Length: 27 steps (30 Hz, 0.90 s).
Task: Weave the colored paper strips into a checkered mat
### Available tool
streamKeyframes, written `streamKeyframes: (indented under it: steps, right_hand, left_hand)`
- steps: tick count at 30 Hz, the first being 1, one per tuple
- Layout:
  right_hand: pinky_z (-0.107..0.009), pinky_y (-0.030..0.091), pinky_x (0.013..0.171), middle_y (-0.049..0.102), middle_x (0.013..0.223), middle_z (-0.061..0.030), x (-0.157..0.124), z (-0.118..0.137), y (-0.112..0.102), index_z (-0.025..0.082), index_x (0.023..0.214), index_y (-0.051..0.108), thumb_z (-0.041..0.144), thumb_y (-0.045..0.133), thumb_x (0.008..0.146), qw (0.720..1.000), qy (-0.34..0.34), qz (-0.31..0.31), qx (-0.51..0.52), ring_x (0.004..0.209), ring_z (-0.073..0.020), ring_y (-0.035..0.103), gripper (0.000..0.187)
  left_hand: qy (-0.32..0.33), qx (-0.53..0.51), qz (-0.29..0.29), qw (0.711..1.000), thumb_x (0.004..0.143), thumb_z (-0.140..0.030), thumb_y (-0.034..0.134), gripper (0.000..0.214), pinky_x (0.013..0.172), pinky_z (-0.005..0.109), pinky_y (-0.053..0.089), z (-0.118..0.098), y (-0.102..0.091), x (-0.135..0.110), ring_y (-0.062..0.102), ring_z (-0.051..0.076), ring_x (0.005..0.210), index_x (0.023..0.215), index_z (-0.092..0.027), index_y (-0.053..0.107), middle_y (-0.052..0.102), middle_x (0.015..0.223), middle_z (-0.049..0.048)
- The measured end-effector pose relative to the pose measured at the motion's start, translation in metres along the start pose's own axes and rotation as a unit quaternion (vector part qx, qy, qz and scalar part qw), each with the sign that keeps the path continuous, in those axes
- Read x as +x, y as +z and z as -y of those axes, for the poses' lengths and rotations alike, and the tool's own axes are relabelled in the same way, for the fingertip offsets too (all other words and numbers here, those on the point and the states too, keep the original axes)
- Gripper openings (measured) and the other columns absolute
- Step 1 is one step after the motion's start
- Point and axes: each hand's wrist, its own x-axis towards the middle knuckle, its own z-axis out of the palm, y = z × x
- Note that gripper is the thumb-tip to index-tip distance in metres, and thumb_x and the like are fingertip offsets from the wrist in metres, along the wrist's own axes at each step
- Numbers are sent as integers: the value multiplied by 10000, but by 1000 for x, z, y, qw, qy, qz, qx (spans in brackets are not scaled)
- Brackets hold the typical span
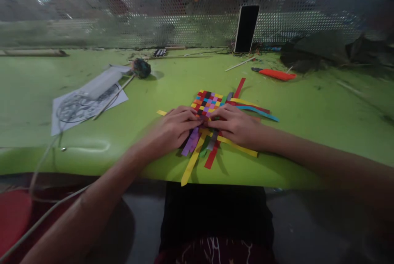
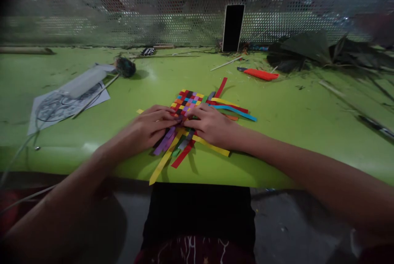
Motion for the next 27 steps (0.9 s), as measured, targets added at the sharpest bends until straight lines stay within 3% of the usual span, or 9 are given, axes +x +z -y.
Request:
streamKeyframes:
  steps: [8,14,23,27]
  right_hand:
    - [-505,486,1011,652,1262,-139,-1,0,2,180,1225,724,199,514,996,1000,19,-1,17,1185,-287,560,311]
    - [-509,487,1014,651,1253,-135,-1,0,5,197,1248,714,208,501,1004,999,24,-5,24,1199,-285,554,325]
    - [-506,486,1004,658,1227,-128,-1,-1,5,192,1237,719,197,501,997,1000,13,-14,6,1144,-286,567,324]
    - [-492,487,997,653,1239,-140,-1,0,6,172,1236,717,203,498,1002,1000,8,-17,2,1132,-285,556,321]
  left_hand:
    - [5,134,-1,991,993,-148,501,276,967,480,499,-9,-3,-2,587,306,1228,1150,-187,724,734,1178,90]
    - [10,148,35,988,1015,-178,493,288,960,484,499,-9,-4,-3,580,308,1250,1221,-206,692,718,1227,86]
    - [29,185,30,982,1017,-179,523,241,893,476,518,-11,-8,-2,585,321,1223,1197,-166,683,711,1264,74]
    - [32,162,42,985,1026,-165,499,250,941,479,515,-11,-9,-1,562,320,1254,1207,-147,670,696,1285,90]
